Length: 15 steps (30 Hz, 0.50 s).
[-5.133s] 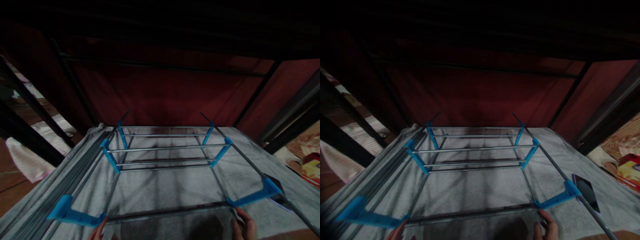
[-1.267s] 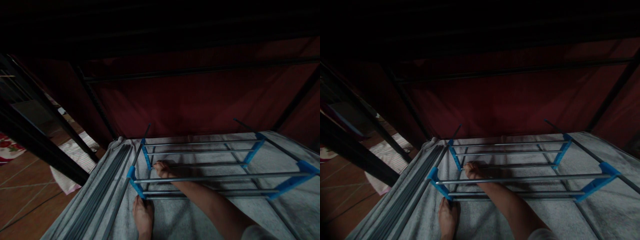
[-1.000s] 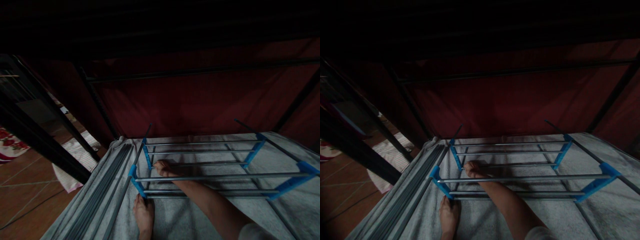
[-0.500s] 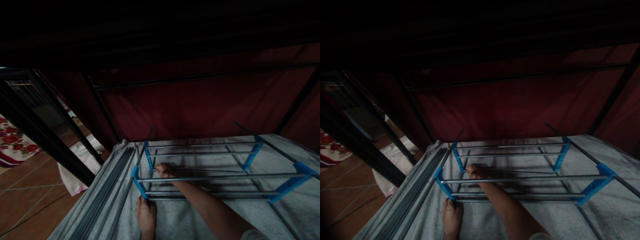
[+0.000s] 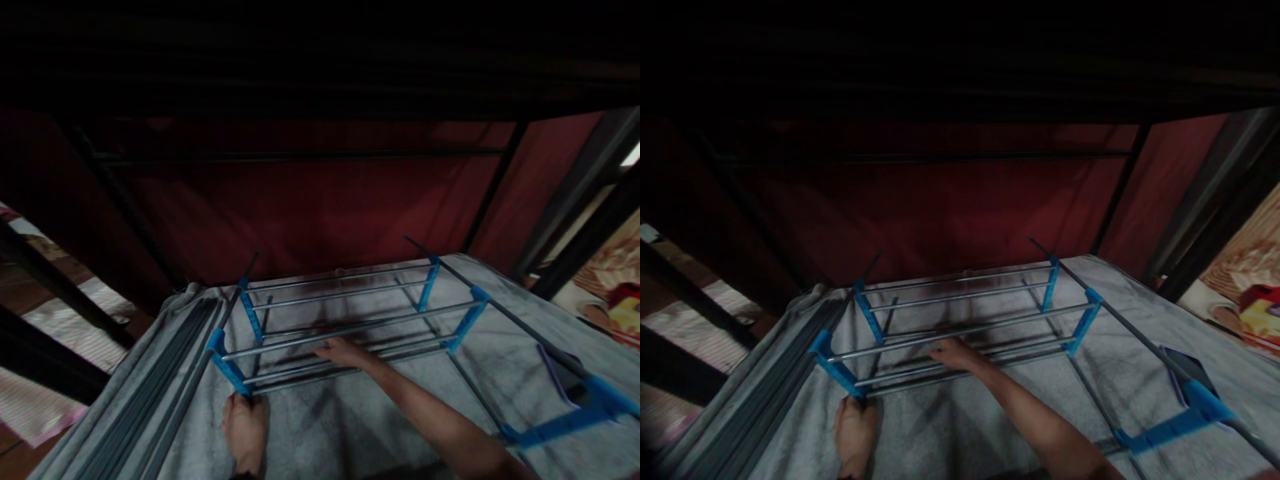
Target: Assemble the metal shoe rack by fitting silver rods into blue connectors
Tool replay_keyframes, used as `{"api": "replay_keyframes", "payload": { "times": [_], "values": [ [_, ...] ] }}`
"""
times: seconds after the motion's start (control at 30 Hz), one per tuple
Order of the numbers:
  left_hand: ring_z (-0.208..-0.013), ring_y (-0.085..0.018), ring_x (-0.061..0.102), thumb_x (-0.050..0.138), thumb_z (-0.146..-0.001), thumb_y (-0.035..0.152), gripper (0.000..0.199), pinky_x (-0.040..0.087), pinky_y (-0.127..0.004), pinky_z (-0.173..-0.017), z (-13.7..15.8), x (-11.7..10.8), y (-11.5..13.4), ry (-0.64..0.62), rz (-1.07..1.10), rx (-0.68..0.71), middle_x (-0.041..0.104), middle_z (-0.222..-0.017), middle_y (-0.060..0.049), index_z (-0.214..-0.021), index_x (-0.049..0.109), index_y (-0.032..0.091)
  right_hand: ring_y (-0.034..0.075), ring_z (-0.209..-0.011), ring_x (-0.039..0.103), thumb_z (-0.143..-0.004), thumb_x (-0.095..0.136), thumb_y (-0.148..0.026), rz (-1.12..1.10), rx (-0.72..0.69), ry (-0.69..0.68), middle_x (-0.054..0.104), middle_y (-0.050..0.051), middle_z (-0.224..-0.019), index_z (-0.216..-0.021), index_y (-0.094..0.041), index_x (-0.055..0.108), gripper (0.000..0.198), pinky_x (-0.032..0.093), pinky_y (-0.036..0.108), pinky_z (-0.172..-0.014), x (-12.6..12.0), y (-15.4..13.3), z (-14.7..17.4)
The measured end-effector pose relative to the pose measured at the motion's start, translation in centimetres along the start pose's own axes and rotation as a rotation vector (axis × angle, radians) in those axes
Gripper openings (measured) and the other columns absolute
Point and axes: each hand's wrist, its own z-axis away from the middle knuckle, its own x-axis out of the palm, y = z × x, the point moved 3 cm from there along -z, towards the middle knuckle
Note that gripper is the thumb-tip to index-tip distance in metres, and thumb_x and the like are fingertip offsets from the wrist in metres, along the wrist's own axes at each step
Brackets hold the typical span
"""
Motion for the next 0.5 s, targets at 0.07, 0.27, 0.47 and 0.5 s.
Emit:
{"api": "replay_keyframes", "payload": {
  "times": [0.07,0.27,0.47,0.5],
  "values": [
    [-0.097,-0.031,0.065,0.046,-0.094,0.029,0.019,0.05,-0.04,-0.086,-0.2,0.0,0.0,0.007,-0.001,0.008,0.066,-0.1,-0.015,-0.094,0.061,0.018,0.02,-0.093,0.073,-0.087,0.06,-0.026,-0.046,0.04,0.022,0.079,0.003,-0.107,-0.109,-0.023,0.079,0.029,0.058,0.031,-0.087,-3.3,2.1,3.5],
    [-0.097,-0.028,0.064,0.054,-0.087,0.021,0.011,0.05,-0.038,-0.09,0.0,-0.6,0.5,-0.004,0.128,-0.007,0.065,-0.098,-0.012,-0.095,0.061,0.018,0.024,-0.107,0.071,-0.093,0.05,-0.031,-0.142,0.006,0.45,0.077,0.009,-0.111,-0.105,-0.025,0.078,0.031,0.056,0.04,-0.098,-9.3,4.8,11.9],
    [-0.095,-0.025,0.065,0.057,-0.082,0.016,0.016,0.051,-0.035,-0.089,0.3,-0.7,0.6,0.038,0.286,-0.075,0.065,-0.095,-0.009,-0.097,0.063,0.018,0.022,-0.105,0.073,-0.099,0.045,-0.025,-0.145,-0.091,0.134,0.078,0.006,-0.11,-0.107,-0.028,0.079,0.035,0.057,0.038,-0.098,-1.0,1.8,14.1],
    [-0.096,-0.025,0.065,0.057,-0.083,0.016,0.017,0.051,-0.035,-0.089,0.4,-0.7,0.6,0.041,0.29,-0.078,0.066,-0.095,-0.009,-0.098,0.063,0.018,0.021,-0.11,0.072,-0.099,0.043,-0.02,-0.114,-0.108,0.109,0.077,0.005,-0.116,-0.112,-0.028,0.078,0.038,0.056,0.037,-0.101,0.6,1.1,13.7]
  ]
}}
